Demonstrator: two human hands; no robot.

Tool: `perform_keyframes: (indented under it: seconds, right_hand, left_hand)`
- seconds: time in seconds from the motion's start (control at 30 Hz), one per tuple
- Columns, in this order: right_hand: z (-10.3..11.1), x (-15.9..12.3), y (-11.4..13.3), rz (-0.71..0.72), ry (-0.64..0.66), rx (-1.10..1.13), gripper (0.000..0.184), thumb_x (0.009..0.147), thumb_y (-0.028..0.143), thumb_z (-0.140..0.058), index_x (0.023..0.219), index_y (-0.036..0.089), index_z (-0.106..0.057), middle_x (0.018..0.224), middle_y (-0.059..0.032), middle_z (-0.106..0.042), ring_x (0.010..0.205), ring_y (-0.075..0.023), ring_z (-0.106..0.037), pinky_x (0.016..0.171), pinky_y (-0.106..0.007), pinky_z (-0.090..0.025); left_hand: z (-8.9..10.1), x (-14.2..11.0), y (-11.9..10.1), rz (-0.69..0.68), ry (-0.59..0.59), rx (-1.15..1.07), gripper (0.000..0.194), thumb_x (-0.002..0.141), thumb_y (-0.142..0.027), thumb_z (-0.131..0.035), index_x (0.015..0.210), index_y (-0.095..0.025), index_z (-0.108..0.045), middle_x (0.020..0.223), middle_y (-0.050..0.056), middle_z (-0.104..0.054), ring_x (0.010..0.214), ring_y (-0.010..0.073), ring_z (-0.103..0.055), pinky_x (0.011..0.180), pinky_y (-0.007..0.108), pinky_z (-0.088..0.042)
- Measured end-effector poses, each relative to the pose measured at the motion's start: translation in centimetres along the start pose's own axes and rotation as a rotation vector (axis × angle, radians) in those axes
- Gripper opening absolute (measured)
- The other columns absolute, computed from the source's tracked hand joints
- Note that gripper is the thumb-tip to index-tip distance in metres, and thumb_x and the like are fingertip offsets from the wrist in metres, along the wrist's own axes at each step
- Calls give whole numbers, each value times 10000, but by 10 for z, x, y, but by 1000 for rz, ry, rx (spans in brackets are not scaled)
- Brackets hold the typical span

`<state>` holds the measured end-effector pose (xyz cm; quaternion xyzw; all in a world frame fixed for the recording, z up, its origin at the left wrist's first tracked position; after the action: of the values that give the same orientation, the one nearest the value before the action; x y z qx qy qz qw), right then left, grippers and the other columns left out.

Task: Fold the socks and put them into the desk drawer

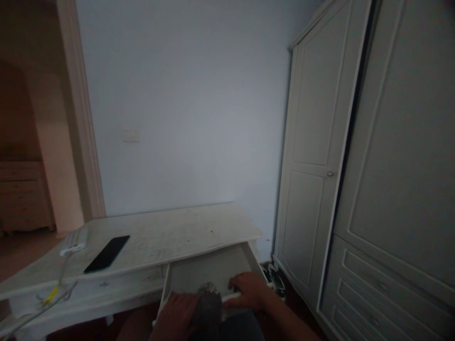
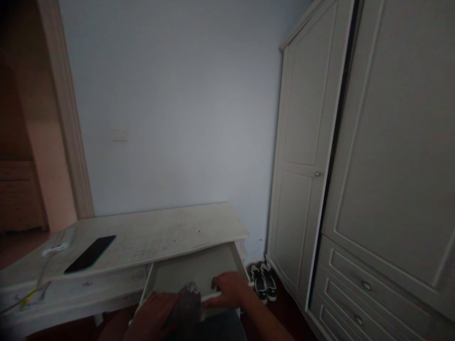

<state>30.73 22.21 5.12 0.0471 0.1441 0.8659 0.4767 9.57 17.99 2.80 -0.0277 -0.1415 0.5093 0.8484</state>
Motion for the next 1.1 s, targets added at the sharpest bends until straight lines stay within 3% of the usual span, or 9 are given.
perform_keyframes:
  seconds: [0.1, 0.23, 0.4, 0.5, 0.6, 0.73, 0.87, 0.97, 1.1]
  right_hand:
    - [-2, 3, 2, -18, -5, -30, 775, 795, 868, -666, 1248, 250, -775, 1129, -118, -810, 1055, -346, -741, 936, -405, -528]
    - [0, 1, 3, -15, -24, -70, 773, 796, 875, -659, 1231, 248, -784, 1136, -130, -809, 1082, -366, -738, 947, -425, -525]
    - [-2, 2, 2, -26, 9, -116, 773, 787, 898, -639, 1186, 257, -802, 1102, -141, -813, 1045, -374, -751, 903, -427, -535]
    - [-4, 3, 1, -23, 16, -121, 753, 801, 866, -655, 1220, 255, -786, 1097, -131, -812, 1038, -359, -751, 910, -421, -533]
    - [-5, 3, -1, -26, 12, -99, 737, 804, 830, -682, 1254, 253, -770, 1101, -124, -811, 1046, -351, -745, 927, -415, -528]
    - [-3, 2, 0, -31, 0, -70, 741, 772, 820, -717, 1241, 248, -774, 1107, -121, -811, 1041, -354, -744, 928, -408, -527]
    - [-1, 2, -1, -43, -27, -62, 748, 761, 832, -712, 1224, 249, -782, 1096, -116, -814, 1024, -355, -750, 922, -408, -531]
    - [-2, 3, -1, -24, -31, -68, 747, 762, 841, -708, 1208, 246, -790, 1074, -113, -818, 1000, -351, -757, 909, -405, -535]
    - [-3, 3, -1, -10, -34, -90, 742, 782, 852, -684, 1194, 245, -795, 1089, -127, -816, 1009, -358, -760, 901, -411, -538]
  left_hand:
    - [-7, -22, 16, -166, -159, 103, 802, 743, -15, -589, 1453, -386, -638, 1447, -30, -712, 1251, 241, -712, 1088, 335, -540]
    - [-16, -52, 27, -249, -304, 228, 731, 865, -50, -542, 1487, -429, -603, 1502, -52, -666, 1312, 239, -681, 1114, 359, -545]
    - [-7, -26, 6, 69, -137, 289, 701, 780, 3, -567, 1411, -277, -691, 1438, 81, -716, 1298, 324, -669, 1173, 504, -476]
    - [5, 1, -28, 132, 30, 253, 925, 694, 21, -629, 1575, -238, -524, 1423, 151, -704, 1263, 363, -674, 1136, 562, -472]
    - [4, 13, -42, 118, 148, 195, 831, 716, 15, -587, 1517, -207, -586, 1351, 152, -741, 1221, 350, -699, 1061, 525, -533]
    - [-7, 2, -22, 11, -25, 220, 828, 751, 59, -472, 1507, -252, -605, 1479, 88, -686, 1317, 290, -665, 1176, 494, -482]
    - [-24, -32, -13, -267, -251, 227, 809, 822, 11, -483, 1537, -356, -573, 1532, -1, -641, 1372, 231, -637, 1214, 392, -460]
    - [-20, -50, -7, -164, -383, 266, 788, 883, 21, -427, 1533, -402, -569, 1582, -32, -587, 1431, 221, -584, 1239, 427, -426]
    - [-13, -49, -16, -5, -381, 293, 802, 893, 22, -403, 1589, -362, -511, 1662, -4, -491, 1526, 276, -468, 1245, 510, -407]
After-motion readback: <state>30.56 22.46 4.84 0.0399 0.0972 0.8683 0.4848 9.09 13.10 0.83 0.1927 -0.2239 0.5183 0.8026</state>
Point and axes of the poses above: each hand's wrist, its own x-axis towards the middle knuckle, its own z-axis out of the back of the hand, y = z × x, the point moved 10 cm from there along x, towards the middle knuckle
